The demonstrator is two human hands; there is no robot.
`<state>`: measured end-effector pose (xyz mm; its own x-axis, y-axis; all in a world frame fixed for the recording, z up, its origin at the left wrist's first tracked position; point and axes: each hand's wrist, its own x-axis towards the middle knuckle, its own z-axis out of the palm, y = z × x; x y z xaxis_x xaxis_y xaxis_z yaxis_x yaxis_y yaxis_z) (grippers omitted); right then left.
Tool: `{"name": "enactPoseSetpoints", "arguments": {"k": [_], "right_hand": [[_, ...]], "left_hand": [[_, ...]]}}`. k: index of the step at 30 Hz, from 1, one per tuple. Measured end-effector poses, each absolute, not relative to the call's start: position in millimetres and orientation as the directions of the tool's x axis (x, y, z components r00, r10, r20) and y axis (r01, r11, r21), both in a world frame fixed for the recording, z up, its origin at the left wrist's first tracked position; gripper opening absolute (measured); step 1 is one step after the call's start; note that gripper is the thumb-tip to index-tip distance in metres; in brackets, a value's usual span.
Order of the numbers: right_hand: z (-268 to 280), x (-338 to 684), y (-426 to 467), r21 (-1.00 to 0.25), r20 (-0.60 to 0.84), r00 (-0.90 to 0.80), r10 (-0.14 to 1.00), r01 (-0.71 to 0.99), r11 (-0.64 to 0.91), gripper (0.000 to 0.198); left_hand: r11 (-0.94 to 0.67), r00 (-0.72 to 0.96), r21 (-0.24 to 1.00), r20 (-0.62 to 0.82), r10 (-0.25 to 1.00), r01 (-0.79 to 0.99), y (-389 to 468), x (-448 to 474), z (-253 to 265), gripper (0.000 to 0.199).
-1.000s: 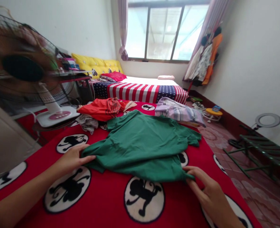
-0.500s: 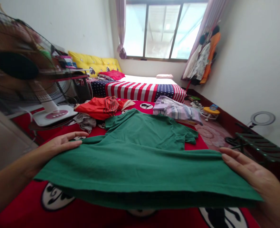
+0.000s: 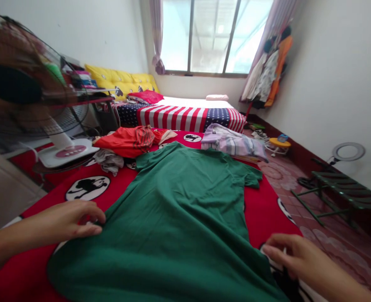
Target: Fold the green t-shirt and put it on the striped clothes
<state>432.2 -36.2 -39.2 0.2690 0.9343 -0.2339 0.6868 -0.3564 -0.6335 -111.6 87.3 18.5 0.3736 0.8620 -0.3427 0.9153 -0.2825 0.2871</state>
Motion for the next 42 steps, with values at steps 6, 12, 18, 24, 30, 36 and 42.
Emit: {"name": "enactPoseSetpoints", "arguments": {"k": [6,12,18,24,30,36,42], "right_hand": [[-32.2,423.3,61.2,-0.761,-0.112,0.48,0.87,0.522,-0.386,0.059],[-40.5,419.9,123.0,-0.606,0.192,0.426,0.884,0.76,-0.234,0.056],[-38.8,441.8,133.3,-0.453,0.367,0.404,0.838,0.864,-0.218,0.036],[-39.6,449.7,140.8,-0.299,0.28,0.379,0.882,0.908,-0.294,0.023],[-12.7,440.3,179.1,-0.279,0.416,0.401,0.816,0.91,-0.305,0.028],[-25.9,439.1,229.1,-0.441,0.221,0.464,0.858,0.832,-0.336,0.056],[-38.3,452.3,252.1,-0.468,0.18,0.474,0.862,0.812,-0.349,0.017]], "left_hand": [[-0.353,0.372,0.185,-0.078,0.925,0.917,144.9,-55.9,6.7,0.045],[-0.259,0.262,0.146,0.001,0.965,0.955,177.9,-20.4,-10.8,0.052],[-0.287,0.276,0.336,0.081,0.958,0.897,187.8,-27.3,-31.8,0.051],[-0.311,0.279,0.327,0.144,0.95,0.892,192.5,-33.9,-28.3,0.052],[-0.433,0.318,0.315,0.355,0.879,0.845,227.4,-1.0,-3.3,0.04],[-0.339,0.241,0.366,0.288,0.927,0.867,284.5,54.1,-14.2,0.068],[-0.193,0.099,0.355,0.265,0.959,0.915,299.1,71.4,-40.5,0.054]]}}
